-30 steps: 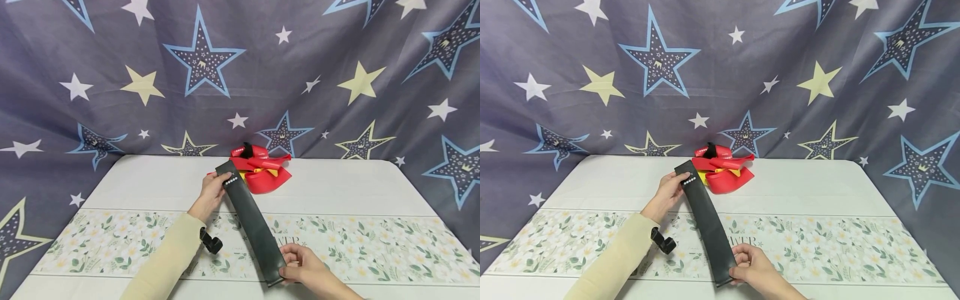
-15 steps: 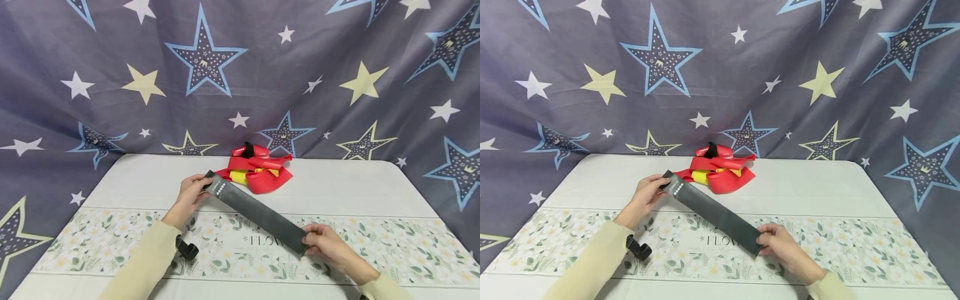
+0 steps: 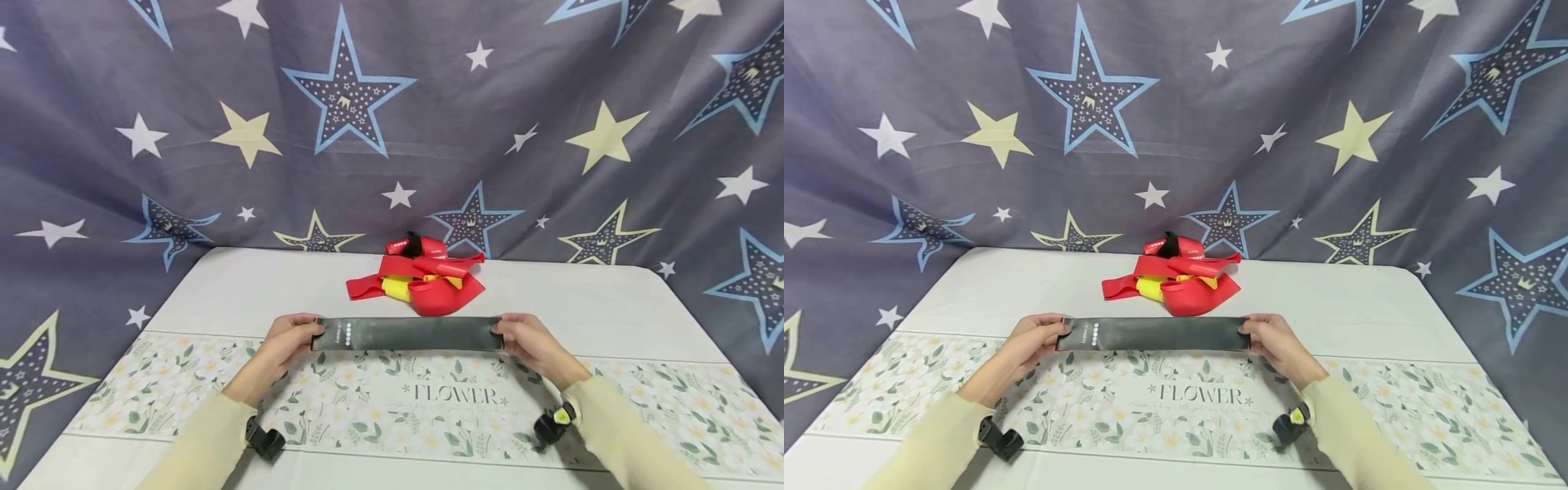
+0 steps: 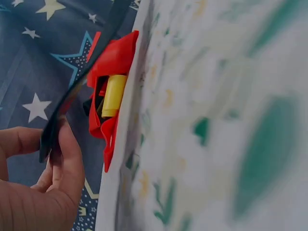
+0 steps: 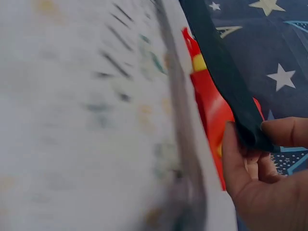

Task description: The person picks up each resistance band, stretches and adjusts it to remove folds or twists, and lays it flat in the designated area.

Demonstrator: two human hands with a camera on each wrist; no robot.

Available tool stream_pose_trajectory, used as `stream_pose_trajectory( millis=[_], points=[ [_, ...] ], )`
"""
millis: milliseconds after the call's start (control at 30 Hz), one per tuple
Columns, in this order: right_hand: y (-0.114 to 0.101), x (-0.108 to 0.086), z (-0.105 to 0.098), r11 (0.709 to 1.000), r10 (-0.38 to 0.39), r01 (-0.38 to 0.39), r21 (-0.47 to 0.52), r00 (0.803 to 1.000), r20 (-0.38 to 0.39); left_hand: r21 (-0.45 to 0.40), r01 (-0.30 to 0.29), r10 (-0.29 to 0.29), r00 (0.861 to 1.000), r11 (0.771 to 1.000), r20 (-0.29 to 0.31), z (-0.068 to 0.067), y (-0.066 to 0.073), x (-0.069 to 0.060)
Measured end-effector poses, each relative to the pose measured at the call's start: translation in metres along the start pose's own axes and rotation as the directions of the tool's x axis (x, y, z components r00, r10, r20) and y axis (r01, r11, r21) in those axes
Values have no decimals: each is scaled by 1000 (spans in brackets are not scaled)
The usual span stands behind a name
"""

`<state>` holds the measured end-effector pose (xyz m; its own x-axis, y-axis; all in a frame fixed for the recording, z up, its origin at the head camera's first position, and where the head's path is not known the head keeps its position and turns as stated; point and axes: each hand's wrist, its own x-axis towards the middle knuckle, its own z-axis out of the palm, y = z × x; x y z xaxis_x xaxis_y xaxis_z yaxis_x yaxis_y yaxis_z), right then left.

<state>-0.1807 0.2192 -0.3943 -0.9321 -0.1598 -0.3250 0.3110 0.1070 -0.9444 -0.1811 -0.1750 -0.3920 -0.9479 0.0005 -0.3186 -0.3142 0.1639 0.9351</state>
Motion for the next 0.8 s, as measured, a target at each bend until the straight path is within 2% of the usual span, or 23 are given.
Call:
stream_pose_trajectory(
  millis=[200, 367, 533, 733, 800],
  points=[
    [-29, 30, 11, 997, -27, 18, -73, 992, -125, 14, -28, 26, 994, 1000, 108, -8, -12, -12],
    [-49, 52, 23, 991, -66, 45, -125, 983, -169, 40, -35, 25, 976, 999, 217, -12, -20, -23],
    [-70, 68, 40, 984, -99, 71, -161, 980, -171, 97, -27, -8, 939, 995, 345, -13, -23, -34],
    [-89, 84, 72, 976, -143, 110, -186, 974, -177, 124, -7, -55, 870, 992, 490, -15, -26, -45],
    [-94, 90, 81, 972, -160, 125, -201, 972, -170, 136, -25, -52, 846, 990, 530, -16, -29, -47]
  ],
)
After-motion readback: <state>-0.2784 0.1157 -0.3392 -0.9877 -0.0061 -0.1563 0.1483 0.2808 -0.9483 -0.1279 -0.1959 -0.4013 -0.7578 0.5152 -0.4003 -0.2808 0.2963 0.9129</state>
